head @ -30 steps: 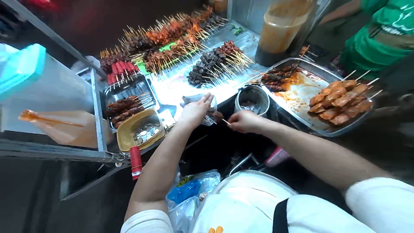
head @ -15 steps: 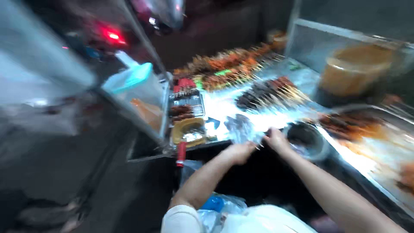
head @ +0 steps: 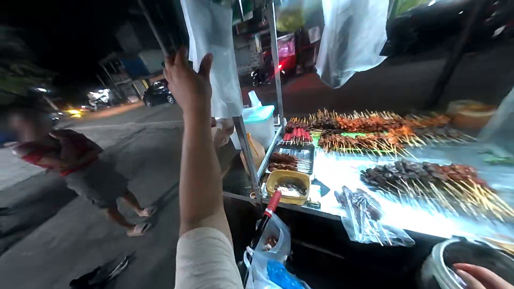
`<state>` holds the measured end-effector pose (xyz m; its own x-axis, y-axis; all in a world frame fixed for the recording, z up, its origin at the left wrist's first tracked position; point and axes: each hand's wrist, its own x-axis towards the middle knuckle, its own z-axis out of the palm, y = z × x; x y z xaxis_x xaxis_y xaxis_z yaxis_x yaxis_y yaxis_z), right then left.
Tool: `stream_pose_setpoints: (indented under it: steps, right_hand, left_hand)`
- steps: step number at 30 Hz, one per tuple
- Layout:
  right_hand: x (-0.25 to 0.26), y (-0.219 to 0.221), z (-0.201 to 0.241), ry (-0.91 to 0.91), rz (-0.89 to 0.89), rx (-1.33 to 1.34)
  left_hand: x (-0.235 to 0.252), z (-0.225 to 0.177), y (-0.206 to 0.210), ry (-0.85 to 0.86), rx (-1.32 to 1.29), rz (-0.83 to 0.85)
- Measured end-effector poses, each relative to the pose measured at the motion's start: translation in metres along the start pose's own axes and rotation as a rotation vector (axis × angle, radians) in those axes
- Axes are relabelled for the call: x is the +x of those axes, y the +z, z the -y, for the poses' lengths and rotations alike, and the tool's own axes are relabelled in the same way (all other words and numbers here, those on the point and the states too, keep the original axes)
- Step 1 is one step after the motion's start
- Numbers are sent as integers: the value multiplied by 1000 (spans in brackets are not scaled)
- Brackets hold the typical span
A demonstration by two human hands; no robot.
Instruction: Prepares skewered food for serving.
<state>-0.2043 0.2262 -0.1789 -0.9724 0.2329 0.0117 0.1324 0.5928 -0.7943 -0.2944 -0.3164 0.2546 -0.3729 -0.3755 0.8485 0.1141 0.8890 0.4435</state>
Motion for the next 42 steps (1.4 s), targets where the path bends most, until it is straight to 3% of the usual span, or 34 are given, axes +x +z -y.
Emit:
stream_pose_setpoints:
  steps: [2, 5, 8, 11, 13, 15, 16, 18, 19, 20, 21, 23, 25, 26, 29, 30, 32, 35, 38, 40, 42]
  right_hand:
    - [-5, 3, 3, 13, 13, 31]
    - [-10, 12, 10, -59, 26, 60]
    - [-22, 22, 34, -391, -19, 66]
    - [-40, 46, 82, -722, -93, 195]
    - [-50, 61, 112, -697, -86, 343]
    - [-51, 53, 132, -513, -147, 507]
    - [-49, 42, 136, -425, -190, 532]
    - [-47, 21, 124, -420, -215, 378]
    - [-49, 13, 115, -489, -136, 249]
    - [-53, 7, 111, -549, 9, 139]
    - [-57, 4, 110, -598, 158, 79]
    - [-63, 0, 112, -650, 281, 144]
    - [-65, -21, 104, -630, 140, 287]
    - [-65, -37, 97, -583, 42, 349]
    - [-73, -71, 76, -351, -197, 463]
    - [-77, -71, 69, -307, -240, 495]
    - [-81, -63, 56, -271, -266, 555]
    - [-84, -50, 33, -235, -243, 515]
    - [-86, -49, 14, -110, -277, 208]
    - [-87, -48, 11, 7, -293, -14]
    - [-91, -36, 25, 22, -282, -67]
  left_hand:
    - [8, -4, -4, -80, 142, 187]
    - [-36, -8, 4, 48, 14, 557]
    - [-140, -15, 46, 121, -339, 939]
    - [-262, -46, 89, -108, -698, 1371]
    - [-337, -69, 95, -298, -1040, 1676]
    - [-380, -81, 92, -253, -1188, 1904]
    - [-386, -83, 89, -159, -1152, 1872]
    - [-390, -80, 90, 66, -1049, 1506]
    - [-394, -76, 100, 158, -1065, 1323]
    - [-397, -75, 111, 237, -1119, 1259]
    - [-401, -75, 120, 301, -1177, 1321]
    - [-410, -79, 128, 333, -1188, 1661]
    - [-418, -82, 129, 210, -1075, 1919]
    - [-421, -76, 133, 75, -1107, 1941]
    - [-441, -52, 153, -584, -1573, 1657]
    - [-449, -54, 156, -703, -1704, 1578]
    - [-466, -60, 159, -647, -1804, 1685]
    - [-485, -77, 137, -754, -1585, 1883]
    - [-477, -98, 135, -907, -1190, 1847]
    - [-476, -102, 139, -969, -1093, 1802]
    - [-484, -110, 136, -1034, -1056, 1802]
